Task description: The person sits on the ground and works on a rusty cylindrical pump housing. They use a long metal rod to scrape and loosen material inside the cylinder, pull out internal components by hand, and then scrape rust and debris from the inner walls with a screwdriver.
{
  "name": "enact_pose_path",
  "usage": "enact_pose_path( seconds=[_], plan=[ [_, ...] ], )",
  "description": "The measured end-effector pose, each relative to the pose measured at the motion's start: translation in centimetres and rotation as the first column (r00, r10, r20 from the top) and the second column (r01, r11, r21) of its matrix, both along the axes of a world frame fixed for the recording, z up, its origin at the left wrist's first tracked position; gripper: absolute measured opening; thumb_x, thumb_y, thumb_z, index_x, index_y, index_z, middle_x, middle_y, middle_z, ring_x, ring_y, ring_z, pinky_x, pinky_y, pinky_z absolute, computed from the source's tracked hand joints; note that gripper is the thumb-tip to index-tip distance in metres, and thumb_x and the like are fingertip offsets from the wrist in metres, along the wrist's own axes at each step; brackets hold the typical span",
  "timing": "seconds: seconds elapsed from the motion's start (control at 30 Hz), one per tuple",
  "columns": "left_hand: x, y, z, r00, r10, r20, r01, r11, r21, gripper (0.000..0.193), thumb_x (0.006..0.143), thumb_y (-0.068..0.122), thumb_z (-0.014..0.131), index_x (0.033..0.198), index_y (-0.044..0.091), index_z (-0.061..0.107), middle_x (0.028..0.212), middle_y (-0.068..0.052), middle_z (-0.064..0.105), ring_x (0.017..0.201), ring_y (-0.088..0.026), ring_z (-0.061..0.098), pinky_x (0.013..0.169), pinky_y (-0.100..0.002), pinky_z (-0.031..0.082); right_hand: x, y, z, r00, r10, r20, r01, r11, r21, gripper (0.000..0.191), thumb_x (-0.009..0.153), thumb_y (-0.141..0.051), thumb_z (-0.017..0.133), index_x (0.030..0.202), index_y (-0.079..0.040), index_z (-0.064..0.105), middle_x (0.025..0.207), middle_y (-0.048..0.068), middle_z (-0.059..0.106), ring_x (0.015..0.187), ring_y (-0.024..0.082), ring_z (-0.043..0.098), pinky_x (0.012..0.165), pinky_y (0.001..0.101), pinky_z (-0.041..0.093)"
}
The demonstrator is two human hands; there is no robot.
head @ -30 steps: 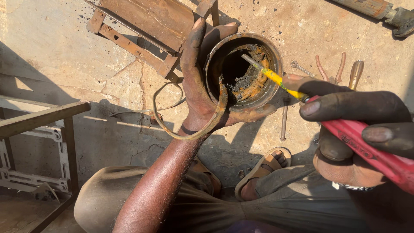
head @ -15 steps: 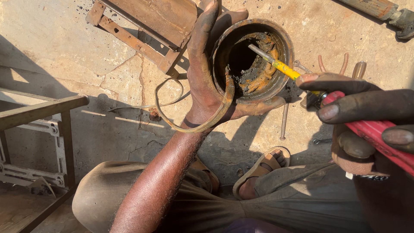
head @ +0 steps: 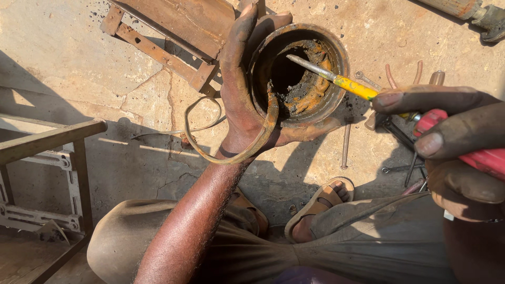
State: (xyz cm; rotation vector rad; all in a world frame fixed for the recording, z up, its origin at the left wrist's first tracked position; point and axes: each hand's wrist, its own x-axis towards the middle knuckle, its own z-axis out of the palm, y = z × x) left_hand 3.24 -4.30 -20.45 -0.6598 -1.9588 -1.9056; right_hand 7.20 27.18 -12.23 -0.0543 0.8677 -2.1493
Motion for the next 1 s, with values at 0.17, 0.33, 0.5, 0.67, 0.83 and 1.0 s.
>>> enact_pose_path(
  seconds=[0.17, 0.33, 0.5, 0.67, 0.83, 1.0],
  plan=[
    [-0.3, -0.2, -0.1, 1.0, -0.015, -0.027, 0.014, 0.999, -0.034, 0.132, 0.073, 0.045, 0.105, 0.165, 0.027, 0.011, 0.159, -0.007, 0.041, 0.147, -0.014, 0.045, 0.128, -0.031, 0.046, -0.4, 2.2, -0.7, 0.945, 0.114, 0.306, -0.125, 0.992, 0.017, 0.073, 0.096, 0.014, 0.044, 0.168, -0.003, 0.039, 0.052, 0.015, 0.054, 0.039, 0.026, 0.059, 0.039, 0.039, 0.053],
    [-0.1, -0.2, -0.2, 1.0, -0.021, -0.01, 0.021, 1.0, -0.015, 0.135, 0.071, 0.046, 0.105, 0.168, 0.025, 0.013, 0.161, -0.008, 0.041, 0.146, -0.017, 0.046, 0.127, -0.034, 0.046, -0.6, 0.1, -0.9, 0.926, 0.078, 0.37, 0.019, 0.967, -0.253, 0.058, 0.102, 0.01, 0.045, 0.159, 0.009, 0.045, 0.061, 0.019, 0.064, 0.05, 0.028, 0.067, 0.046, 0.0441, 0.058],
    [0.0, 0.1, -0.1, 0.999, -0.026, -0.044, 0.027, 0.999, 0.024, 0.136, 0.07, 0.043, 0.106, 0.168, 0.027, 0.014, 0.163, -0.007, 0.034, 0.146, -0.017, 0.044, 0.125, -0.035, 0.049, -0.4, -4.2, -0.7, 0.206, 0.03, -0.978, 0.671, 0.723, 0.164, 0.033, 0.112, -0.038, 0.045, 0.108, -0.006, 0.054, 0.1, 0.02, 0.062, 0.095, 0.037, 0.072, 0.083, 0.0407, 0.062],
    [0.3, -0.2, 0.3, 0.999, -0.042, -0.032, 0.042, 0.999, 0.006, 0.132, 0.071, 0.04, 0.106, 0.166, 0.027, 0.014, 0.163, -0.006, 0.038, 0.146, -0.014, 0.046, 0.125, -0.034, 0.049, -2.1, -5.1, -0.1, 0.194, -0.041, -0.98, 0.66, 0.745, 0.1, 0.031, 0.11, -0.033, 0.05, 0.093, -0.007, 0.052, 0.095, 0.008, 0.054, 0.1, 0.046, 0.07, 0.088, 0.0531, 0.063],
    [1.0, -0.2, 0.3, 1.0, -0.007, 0.009, 0.007, 1.0, -0.016, 0.134, 0.067, 0.041, 0.107, 0.163, 0.024, 0.015, 0.159, -0.01, 0.044, 0.145, -0.017, 0.047, 0.125, -0.035, 0.048, -2.7, -4.6, 0.2, 0.194, -0.07, -0.979, 0.578, 0.814, 0.057, 0.026, 0.102, -0.028, 0.057, 0.08, -0.017, 0.049, 0.096, 0.005, 0.053, 0.097, 0.048, 0.068, 0.09, 0.0585, 0.064],
    [1.4, -0.2, 0.1, 1.0, -0.004, 0.027, 0.004, 1.0, -0.001, 0.136, 0.064, 0.039, 0.107, 0.164, 0.023, 0.016, 0.158, -0.012, 0.044, 0.144, -0.019, 0.048, 0.125, -0.035, 0.047, -2.7, -4.8, 1.2, 0.309, -0.064, -0.949, 0.542, 0.832, 0.121, 0.028, 0.098, -0.025, 0.063, 0.079, -0.014, 0.045, 0.096, 0.003, 0.058, 0.098, 0.043, 0.072, 0.093, 0.055, 0.062]
  ],
)
